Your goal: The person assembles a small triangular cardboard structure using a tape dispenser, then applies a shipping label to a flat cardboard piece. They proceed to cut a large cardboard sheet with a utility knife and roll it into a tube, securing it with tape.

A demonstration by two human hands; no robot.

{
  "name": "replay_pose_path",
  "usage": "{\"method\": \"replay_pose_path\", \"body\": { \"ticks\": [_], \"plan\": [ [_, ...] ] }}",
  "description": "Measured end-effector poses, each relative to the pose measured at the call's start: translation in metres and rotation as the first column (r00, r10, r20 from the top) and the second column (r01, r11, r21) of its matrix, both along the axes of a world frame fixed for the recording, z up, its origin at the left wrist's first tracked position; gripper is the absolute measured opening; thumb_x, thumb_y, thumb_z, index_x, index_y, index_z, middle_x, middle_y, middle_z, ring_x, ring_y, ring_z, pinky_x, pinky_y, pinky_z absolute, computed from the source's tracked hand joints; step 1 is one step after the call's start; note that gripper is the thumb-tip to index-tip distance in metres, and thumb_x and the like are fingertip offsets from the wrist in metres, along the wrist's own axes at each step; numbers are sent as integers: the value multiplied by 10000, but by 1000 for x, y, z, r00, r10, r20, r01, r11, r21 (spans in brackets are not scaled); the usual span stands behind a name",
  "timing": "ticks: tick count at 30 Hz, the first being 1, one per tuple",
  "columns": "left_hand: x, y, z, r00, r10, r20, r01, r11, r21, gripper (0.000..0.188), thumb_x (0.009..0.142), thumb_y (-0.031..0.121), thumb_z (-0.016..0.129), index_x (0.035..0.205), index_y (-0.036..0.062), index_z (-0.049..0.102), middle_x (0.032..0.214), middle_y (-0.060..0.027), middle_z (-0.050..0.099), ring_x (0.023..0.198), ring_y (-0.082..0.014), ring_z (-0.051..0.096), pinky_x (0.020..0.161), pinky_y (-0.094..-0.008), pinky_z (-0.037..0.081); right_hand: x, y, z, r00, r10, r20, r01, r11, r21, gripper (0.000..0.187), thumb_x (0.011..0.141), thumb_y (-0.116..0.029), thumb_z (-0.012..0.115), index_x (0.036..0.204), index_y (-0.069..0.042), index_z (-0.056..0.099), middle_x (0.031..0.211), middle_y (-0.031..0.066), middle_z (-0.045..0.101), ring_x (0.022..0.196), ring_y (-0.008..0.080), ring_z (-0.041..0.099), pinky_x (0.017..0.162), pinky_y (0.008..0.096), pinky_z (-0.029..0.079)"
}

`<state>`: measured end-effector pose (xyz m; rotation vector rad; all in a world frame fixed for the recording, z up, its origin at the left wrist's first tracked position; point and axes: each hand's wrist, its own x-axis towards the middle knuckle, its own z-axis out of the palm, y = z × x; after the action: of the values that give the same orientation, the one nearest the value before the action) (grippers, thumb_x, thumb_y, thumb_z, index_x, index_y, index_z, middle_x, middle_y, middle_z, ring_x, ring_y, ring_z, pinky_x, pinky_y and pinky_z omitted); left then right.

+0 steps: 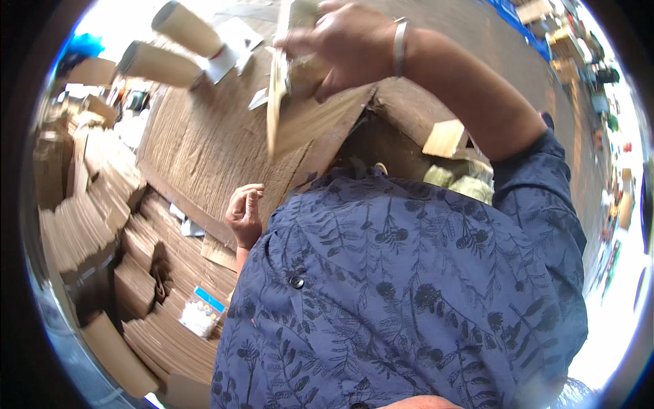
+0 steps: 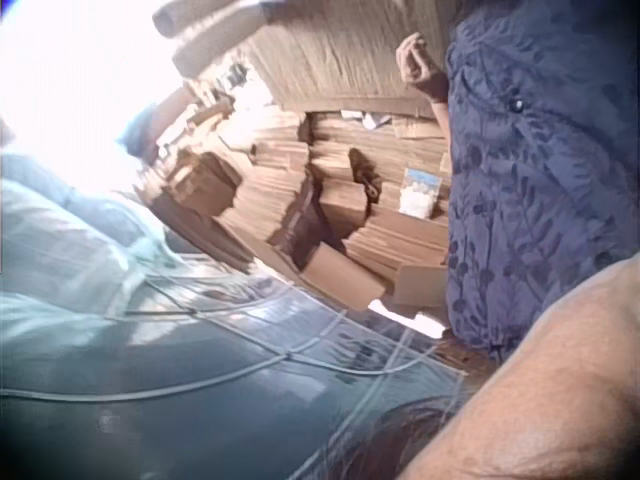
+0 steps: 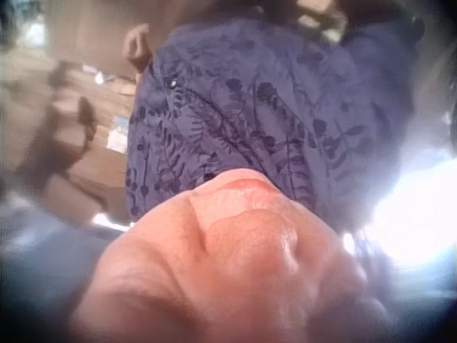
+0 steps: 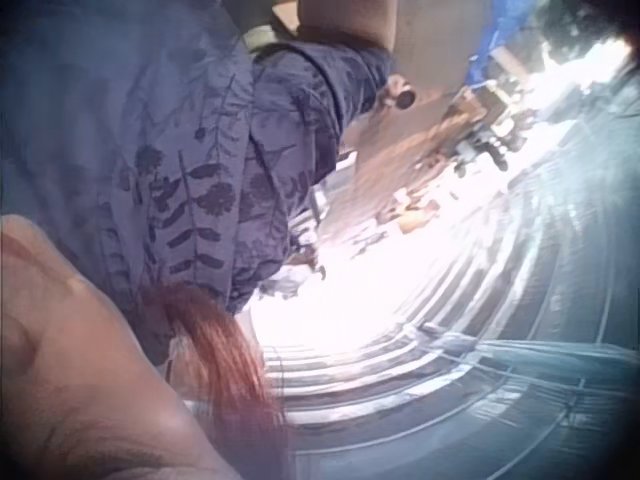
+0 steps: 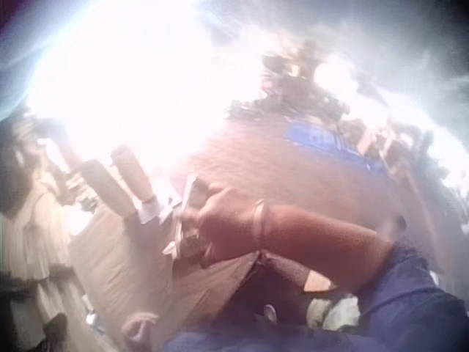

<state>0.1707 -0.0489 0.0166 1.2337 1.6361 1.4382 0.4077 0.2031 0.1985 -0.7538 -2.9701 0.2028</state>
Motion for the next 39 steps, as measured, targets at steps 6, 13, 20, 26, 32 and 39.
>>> {"method": "replay_pose_path", "body": {
  "ticks": [6, 13, 20, 26, 32, 39],
  "plan": [
    [50, 48, -35, 882, -448, -148, 409, 882, -236, 74, 876, 60, 645, 854, -7, 663, 912, -110, 687, 825, -195, 641, 734, -292, 508, 159, 0, 75, 828, -466, -313, 164, 735, -658, 390, 757, -188, 745, 1086, -11, 634, 1015, 144, 682, 937, 265, 646, 829, 333, 504],
    [132, 126, -30, 504, -821, -268, 633, 562, -532, 117, 856, 137, 655, 926, 43, 666, 959, -104, 676, 880, -265, 652, 762, -328, 521, 229, -72, -64, 749, -557, -359, 499, 830, -249, 870, 590, -235, 876, 1327, -99, 434, 947, 108, 669, 891, 236, 657, 1078, 486, 309],
    [183, 152, -36, 276, -945, -177, 595, 312, -740, 228, 869, 239, 637, 1026, 75, 652, 1036, -100, 640, 982, -309, 617, 829, -380, 508, 261, -61, -235, 682, -730, -44, 675, 652, -347, 745, 686, -314, 788, 1303, -67, 451, 910, 142, 676, 906, 287, 644, 1113, 438, 250],
    [182, 145, -57, 236, -966, -109, 419, 202, -885, 302, 868, 276, 637, 1080, 61, 637, 1091, -110, 632, 1038, -304, 607, 877, -374, 498, 325, -64, -369, 665, -489, 565, 746, 465, -476, 676, 830, -310, 632, 1423, -138, 358, 1069, 140, 679, 1094, 292, 598, 1136, 519, 147],
    [190, 139, -49, 332, -943, -8, 312, 118, -943, 343, 869, 288, 622, 1124, 60, 631, 1129, -133, 627, 1076, -318, 593, 915, -379, 483, 332, -79, -491, 678, -361, 640, 725, 470, -503, 416, 992, -234, 296, 1368, -195, 471, 1133, 140, 665, 1162, 330, 560, 1138, 571, 91],
    [185, 122, -62, 425, -903, 60, 230, 44, -972, 360, 863, 295, 635, 1154, 85, 617, 1116, -116, 625, 1065, -301, 599, 909, -369, 484, 314, -111, -607, 411, -433, 802, 902, 319, -291, 458, 1002, -257, 287, 1447, -161, 333, 1179, 184, 637, 1178, 355, 554, 1079, 585, 184]
  ]
}}
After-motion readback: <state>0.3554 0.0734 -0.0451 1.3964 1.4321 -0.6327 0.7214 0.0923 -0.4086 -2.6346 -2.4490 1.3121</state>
